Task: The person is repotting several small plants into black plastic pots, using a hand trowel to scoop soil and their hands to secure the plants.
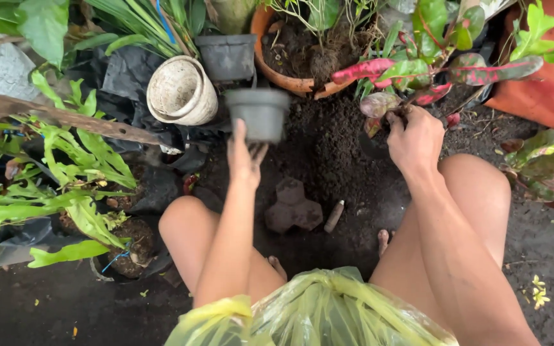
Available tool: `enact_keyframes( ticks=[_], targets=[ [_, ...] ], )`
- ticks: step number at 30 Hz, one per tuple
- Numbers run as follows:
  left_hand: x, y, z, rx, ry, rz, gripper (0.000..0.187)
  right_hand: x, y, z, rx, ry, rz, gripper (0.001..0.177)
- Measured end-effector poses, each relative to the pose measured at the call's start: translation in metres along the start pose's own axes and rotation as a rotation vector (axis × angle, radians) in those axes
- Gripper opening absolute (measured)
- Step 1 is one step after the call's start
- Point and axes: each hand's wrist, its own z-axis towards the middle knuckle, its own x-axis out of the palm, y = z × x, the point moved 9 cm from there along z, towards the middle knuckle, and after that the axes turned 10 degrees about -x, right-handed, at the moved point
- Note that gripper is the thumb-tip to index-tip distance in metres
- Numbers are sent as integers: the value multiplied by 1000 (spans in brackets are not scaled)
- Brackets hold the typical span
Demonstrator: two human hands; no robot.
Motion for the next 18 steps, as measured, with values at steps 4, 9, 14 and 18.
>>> enact_keyframes(
  ticks=[4, 9, 14, 18],
  targets=[
    [31, -52, -10, 20, 175, -153, 77, 0, 1, 0, -19, -29, 6, 19],
    [88, -128, 23, 340, 210, 121, 116, 12, -25, -3, 14, -29, -111, 14],
    [126, -212, 50, 1096, 14, 703, 116, -1, -4, -6, 24, -42, -126, 18],
    [133, -214, 78, 1177, -204, 1305, 97, -7, 6, -4, -8, -55, -69, 19]
  ],
)
